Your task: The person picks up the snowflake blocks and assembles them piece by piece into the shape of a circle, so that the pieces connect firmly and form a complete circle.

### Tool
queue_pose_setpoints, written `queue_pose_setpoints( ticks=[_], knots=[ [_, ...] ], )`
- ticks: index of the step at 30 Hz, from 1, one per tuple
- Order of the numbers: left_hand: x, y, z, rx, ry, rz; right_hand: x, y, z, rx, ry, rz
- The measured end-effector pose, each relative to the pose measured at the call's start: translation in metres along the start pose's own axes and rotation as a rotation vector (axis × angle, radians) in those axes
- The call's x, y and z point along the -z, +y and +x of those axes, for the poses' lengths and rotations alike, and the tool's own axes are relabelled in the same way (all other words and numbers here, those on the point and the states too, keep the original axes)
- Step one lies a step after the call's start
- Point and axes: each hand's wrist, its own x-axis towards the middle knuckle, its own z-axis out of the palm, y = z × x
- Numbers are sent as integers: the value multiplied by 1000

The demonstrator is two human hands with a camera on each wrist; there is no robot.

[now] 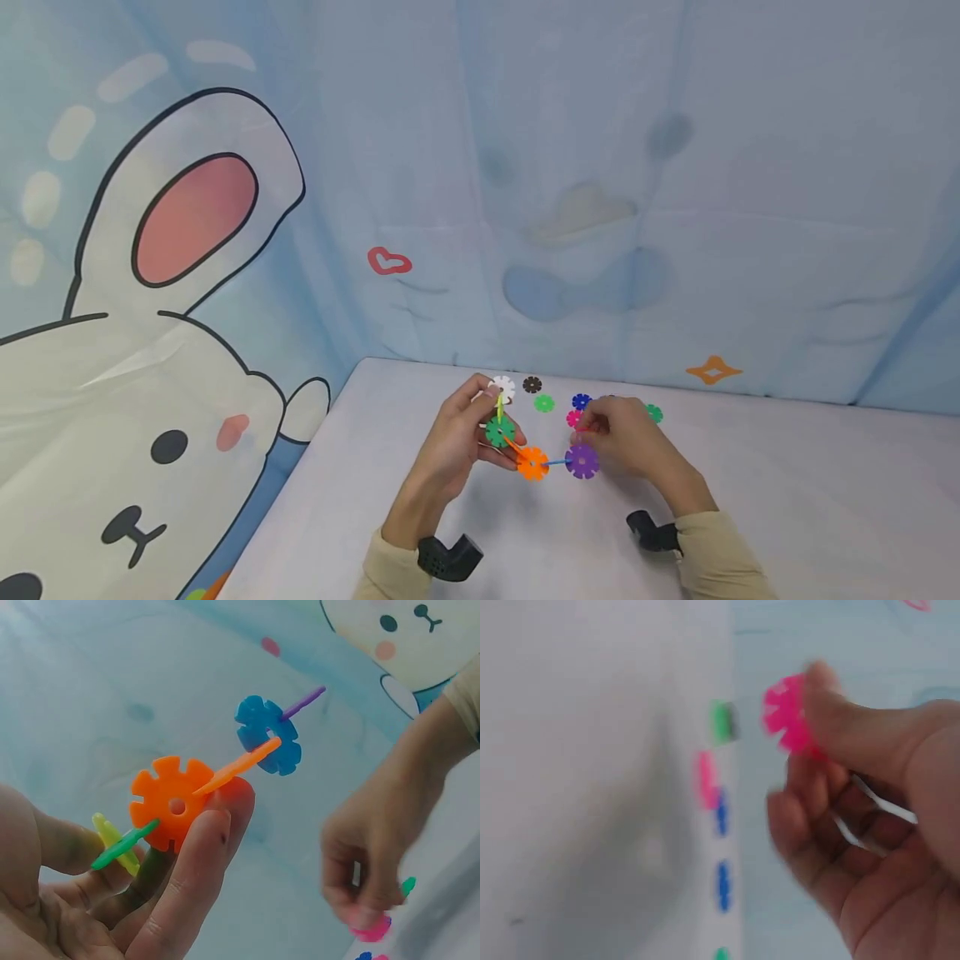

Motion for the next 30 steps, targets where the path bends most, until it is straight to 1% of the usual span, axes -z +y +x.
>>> queue_pose_setpoints(
  ticks=[2,6,8,10,13,17,20,26,30],
  knots=[
    [-3,1,-1,1,-17,-1,10,-8,-1,14,50,63],
    [-10,1,-3,-3,-60,2,26,-31,-6,90,166,213],
    [-14,1,-5,-7,-82,5,31,-43,-10,124,208,277],
    [-16,0,-6,-9,-102,4,34,-54,-14,151,241,318],
    [-21,0,-8,-18,-123,-3,37,-66,-19,164,274,351],
    [-26,2,-11,-23,-143,-10,39,-76,-23,201,317,348],
    [-29,2,-13,-22,-159,-4,41,-80,-25,241,348,324],
    [-29,3,-14,-28,-175,10,44,-85,-27,302,397,250],
    [-29,4,-16,-22,-200,-5,45,-86,-27,345,417,225]
  ],
)
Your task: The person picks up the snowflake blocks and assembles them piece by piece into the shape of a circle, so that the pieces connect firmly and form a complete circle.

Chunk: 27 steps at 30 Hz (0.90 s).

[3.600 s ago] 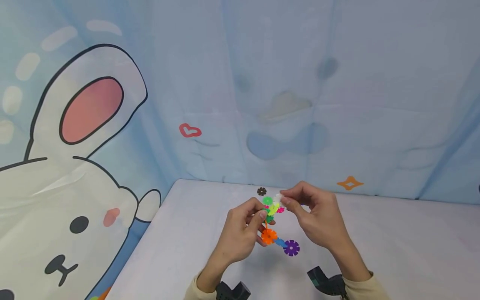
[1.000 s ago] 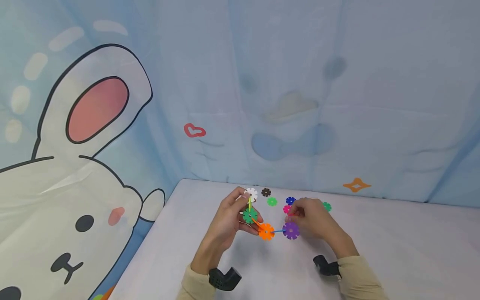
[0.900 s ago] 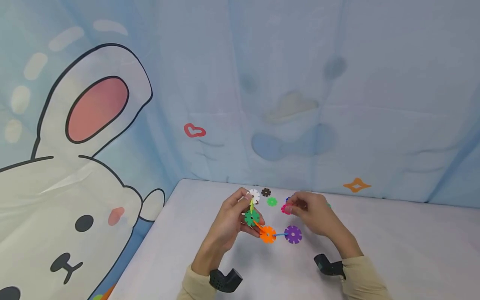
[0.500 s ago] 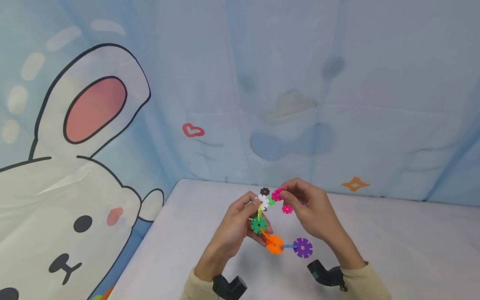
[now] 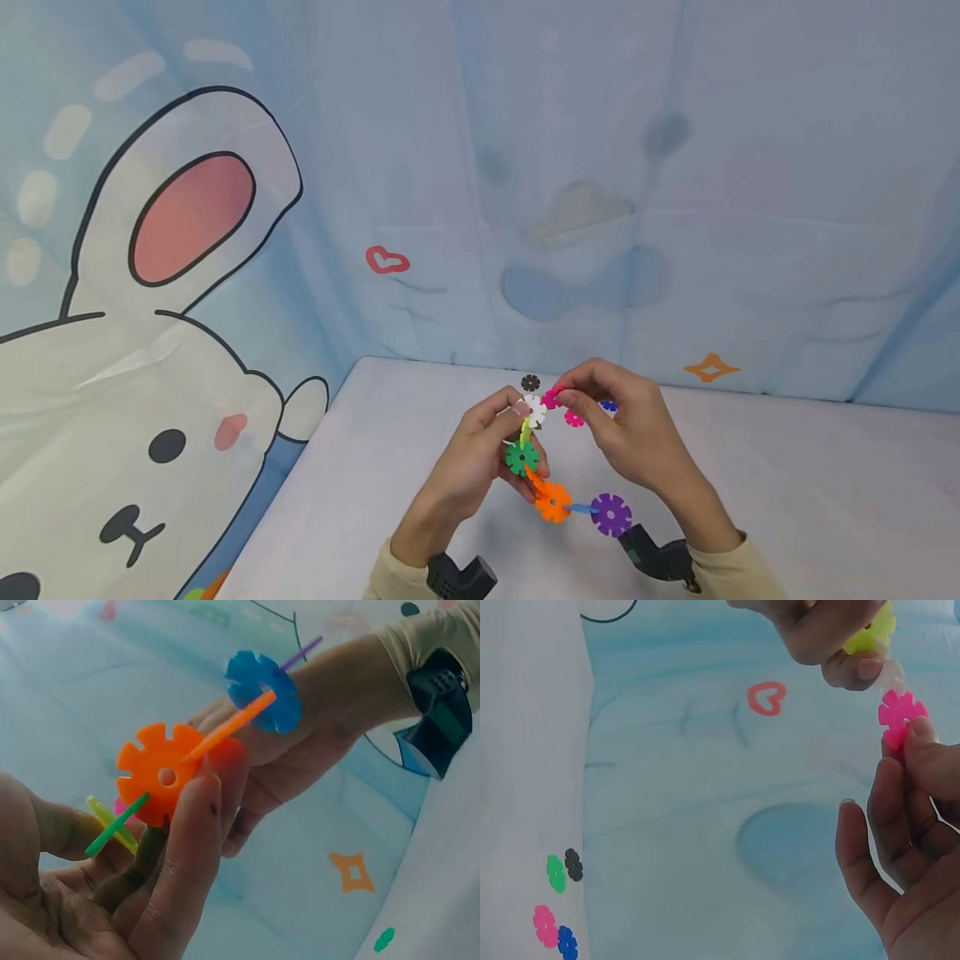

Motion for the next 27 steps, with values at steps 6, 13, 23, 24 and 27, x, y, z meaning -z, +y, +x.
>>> queue_pose_setpoints(
  ticks=[6,13,23,24,27],
  knots=[
    [0,2,-1,5,-30,-9,0,-2,0,72,34,-17],
    [4,3,-1,13,-56,-19,-7,-5,-1,97,64,22],
    [6,1,-1,79,-93,-49,-10,-5,-4,42,44,55],
    [6,0,-1,79,-91,-47,-10,-5,-5,39,41,61],
    [8,0,0,71,-82,-38,-13,-5,-4,20,41,85]
  ],
)
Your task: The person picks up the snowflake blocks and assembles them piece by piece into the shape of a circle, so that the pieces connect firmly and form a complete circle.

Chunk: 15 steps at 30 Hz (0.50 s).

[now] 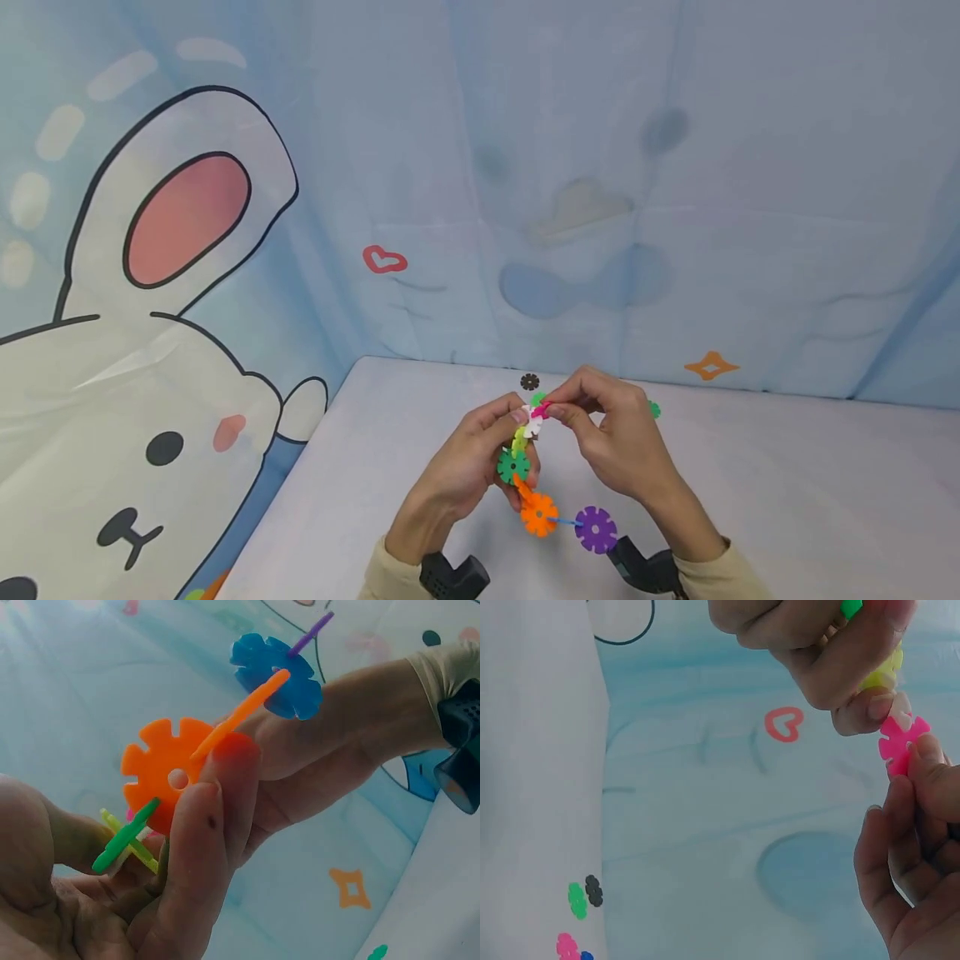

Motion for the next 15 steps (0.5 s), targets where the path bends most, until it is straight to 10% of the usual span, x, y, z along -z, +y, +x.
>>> queue_pose_setpoints(
  ticks=[10,15],
  knots=[
    [31,6,-3,-69,153,-9,-10,19,5,-70,-43,-101],
    [41,9,-5,-93,206,-23,-18,55,-1,-233,-147,-210]
  ],
)
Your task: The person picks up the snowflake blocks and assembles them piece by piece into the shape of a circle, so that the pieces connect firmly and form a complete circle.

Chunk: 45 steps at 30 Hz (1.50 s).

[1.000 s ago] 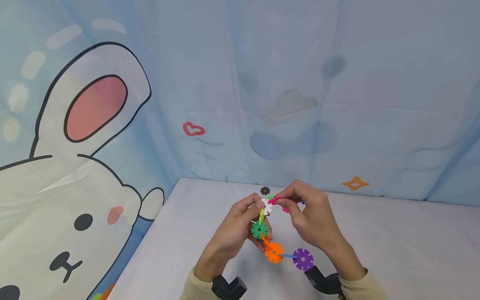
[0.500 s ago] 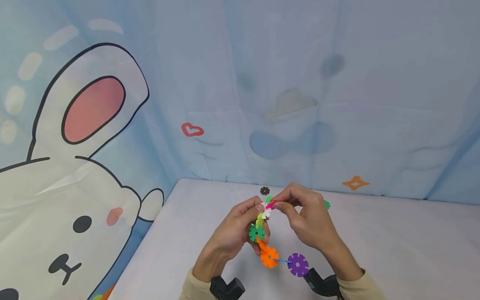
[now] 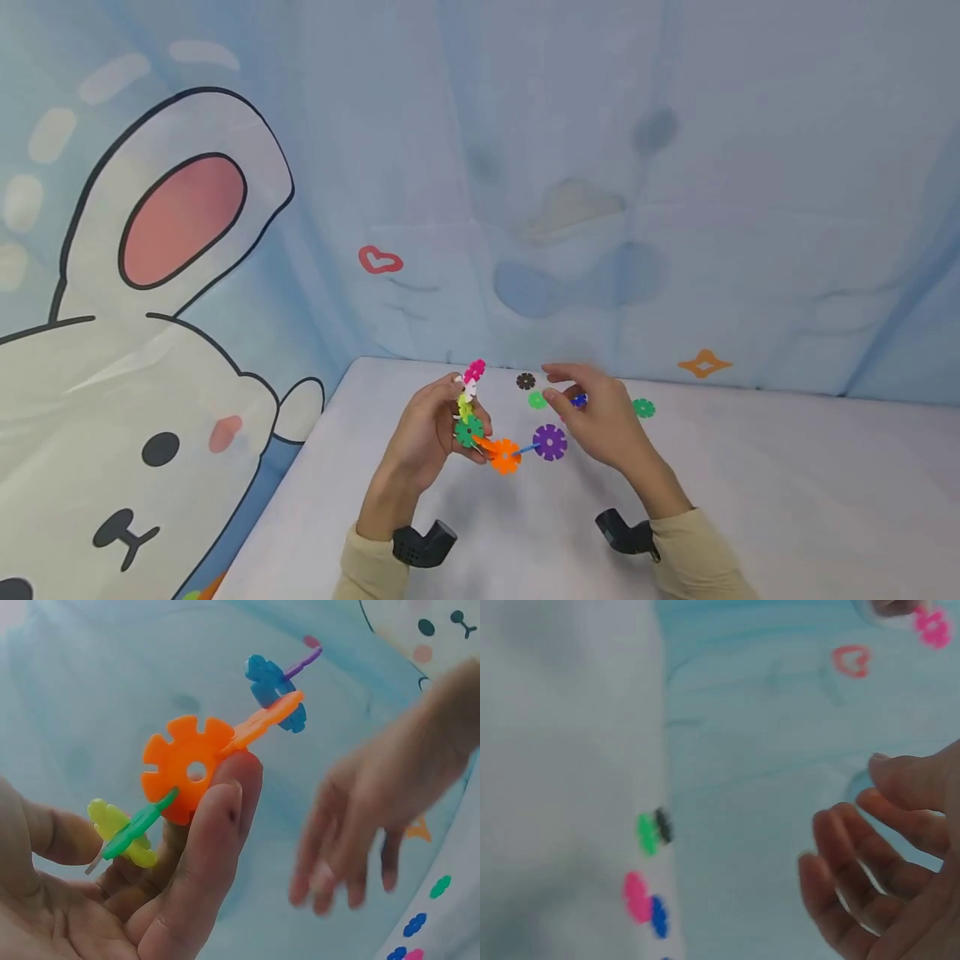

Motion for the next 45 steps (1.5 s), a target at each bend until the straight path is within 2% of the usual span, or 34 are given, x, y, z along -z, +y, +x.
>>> queue_pose_setpoints(
  ticks=[2,4,9,13,16,19,22,27,30,38,42,45],
  knots=[
    [2,0,1,10,6,-2,-13,13,5,-43,-93,-38],
    [2,0,1,26,8,-1,-27,23,13,-43,-171,-85],
    [0,-3,4,52,4,6,-56,44,41,59,-303,-212],
    [-2,-6,5,61,-15,10,-66,49,59,42,-467,-292],
    [-3,-8,5,68,-23,8,-68,51,60,52,-546,-366],
    [-3,-9,4,65,-17,7,-67,54,51,37,-543,-389],
    [-3,-9,3,59,-16,8,-67,55,43,-13,-491,-337],
    [-4,-7,4,58,-32,11,-63,57,33,27,-390,-304],
    [-5,-6,5,54,-34,21,-60,59,31,22,-358,-312],
    [-11,-6,3,51,-46,53,-46,68,27,-133,-399,-255],
    [-14,-6,3,53,-49,55,-41,68,25,-158,-390,-243],
    [-15,-7,3,55,-51,53,-38,68,22,-137,-367,-217]
  ],
)
